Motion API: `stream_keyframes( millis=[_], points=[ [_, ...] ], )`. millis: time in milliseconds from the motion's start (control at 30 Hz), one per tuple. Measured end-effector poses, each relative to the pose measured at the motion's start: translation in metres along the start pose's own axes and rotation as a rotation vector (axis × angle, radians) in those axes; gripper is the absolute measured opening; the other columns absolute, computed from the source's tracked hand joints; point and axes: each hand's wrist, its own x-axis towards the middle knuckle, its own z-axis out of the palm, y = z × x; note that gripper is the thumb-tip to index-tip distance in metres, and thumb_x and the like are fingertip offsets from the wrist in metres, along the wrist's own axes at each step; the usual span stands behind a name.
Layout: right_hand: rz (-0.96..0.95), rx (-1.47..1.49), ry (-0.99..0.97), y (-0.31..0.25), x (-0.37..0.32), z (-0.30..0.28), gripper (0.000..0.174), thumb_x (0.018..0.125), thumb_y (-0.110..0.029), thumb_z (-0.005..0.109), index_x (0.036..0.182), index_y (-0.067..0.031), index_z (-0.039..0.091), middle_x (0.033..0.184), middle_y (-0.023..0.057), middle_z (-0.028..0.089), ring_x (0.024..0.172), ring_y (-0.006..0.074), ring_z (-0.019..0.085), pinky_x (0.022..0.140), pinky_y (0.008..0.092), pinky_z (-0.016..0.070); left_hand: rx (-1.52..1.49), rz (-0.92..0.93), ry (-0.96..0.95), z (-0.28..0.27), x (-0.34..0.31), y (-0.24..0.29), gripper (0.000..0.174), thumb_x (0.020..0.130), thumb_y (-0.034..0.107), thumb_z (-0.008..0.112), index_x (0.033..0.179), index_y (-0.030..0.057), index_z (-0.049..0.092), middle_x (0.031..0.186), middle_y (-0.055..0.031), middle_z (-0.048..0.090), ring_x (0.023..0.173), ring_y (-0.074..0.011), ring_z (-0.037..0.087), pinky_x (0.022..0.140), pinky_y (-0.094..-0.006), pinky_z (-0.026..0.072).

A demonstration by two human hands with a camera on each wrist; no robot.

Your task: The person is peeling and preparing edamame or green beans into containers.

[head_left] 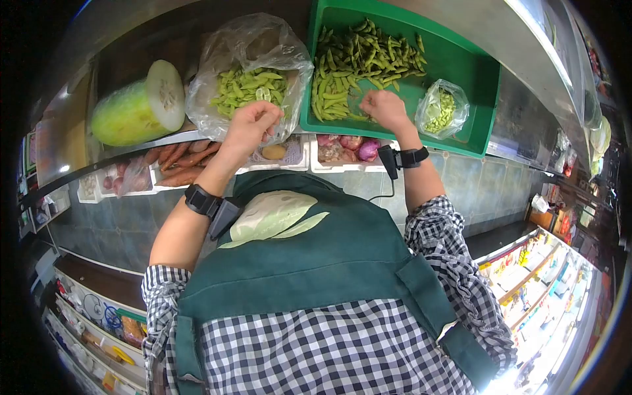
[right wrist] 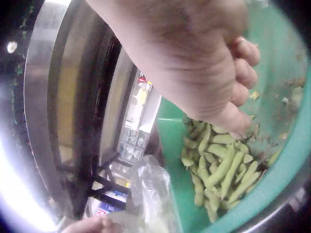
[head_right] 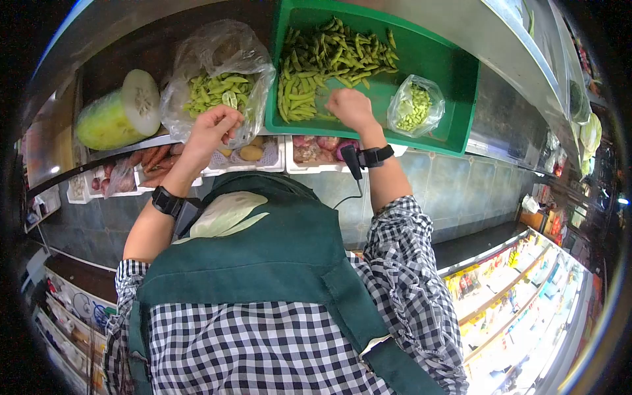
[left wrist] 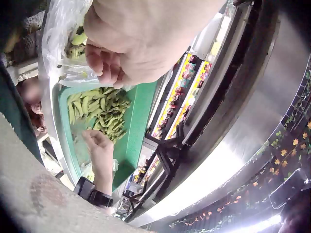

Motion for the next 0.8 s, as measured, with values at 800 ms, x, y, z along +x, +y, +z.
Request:
stream_keyframes(
  millis=[800],
  points=[
    [-0.235, 0.644, -0.229, -0.120, 0.004, -0.029, 0.016, 0.073, -0.017, 0.069, 0.081, -0.0039, 0.063, 0.054, 0.0011, 0.046, 0.051, 0.0072, 0.042, 0.049, 0.0234, 0.0352, 0.044, 0.101, -0.102, 0.006, -0.008, 0.009, 0.022, 0.093, 0.028, 0.052, 0.085, 0.0080, 0.057, 0.062, 0.0064, 0.044, 0.055, -0.0023, 0.040, 0.048, -0.0174, 0.0313]
  ],
)
